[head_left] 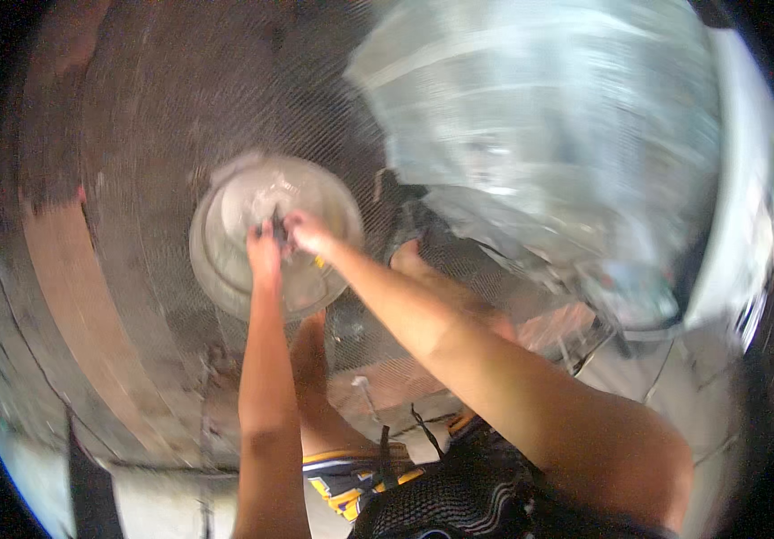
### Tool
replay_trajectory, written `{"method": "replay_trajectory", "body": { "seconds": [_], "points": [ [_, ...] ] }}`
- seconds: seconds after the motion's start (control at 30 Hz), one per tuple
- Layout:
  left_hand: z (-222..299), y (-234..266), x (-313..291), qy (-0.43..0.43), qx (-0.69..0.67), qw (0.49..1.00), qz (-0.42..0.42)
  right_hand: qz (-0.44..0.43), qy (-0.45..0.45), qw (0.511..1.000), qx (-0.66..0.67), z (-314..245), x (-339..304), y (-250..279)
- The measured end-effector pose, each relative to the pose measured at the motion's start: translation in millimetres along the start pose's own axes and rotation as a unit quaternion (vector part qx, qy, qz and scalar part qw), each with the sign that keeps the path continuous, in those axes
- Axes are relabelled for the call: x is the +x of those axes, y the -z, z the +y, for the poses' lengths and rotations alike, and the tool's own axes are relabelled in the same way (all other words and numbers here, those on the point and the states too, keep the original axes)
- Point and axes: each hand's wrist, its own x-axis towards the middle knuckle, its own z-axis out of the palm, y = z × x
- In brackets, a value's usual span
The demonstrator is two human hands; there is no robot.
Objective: The person repeatedly rubs the white car hood with a small black rectangular pad and a yellow cloth, moving across different sections of the hood surface. The person occasionally dips the pad into a bucket of water and continues rubbing the hood.
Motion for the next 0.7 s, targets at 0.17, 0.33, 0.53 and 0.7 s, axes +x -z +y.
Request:
{"method": "replay_trajectory", "body": {
  "seconds": [0.17,0.33,0.53,0.7],
  "points": [
    [119.6,-12.3,-223.3,-0.084,-0.092,0.985,-0.121,0.037,0.133,0.952,0.275,-106.9,-171.8,28.5],
    [206.5,-123.2,-382.4,-0.124,-0.089,0.940,-0.307,0.171,0.416,0.874,0.185,-186.4,-380.1,185.2],
    [262.5,-333.6,-483.4,-0.562,0.436,0.611,-0.346,0.532,0.528,0.653,0.104,-149.7,-510.0,441.3],
    [275.9,-460.1,-440.0,-0.710,0.575,0.377,-0.151,0.705,0.338,0.606,0.149,-84.2,-624.3,579.5]
  ]
}}
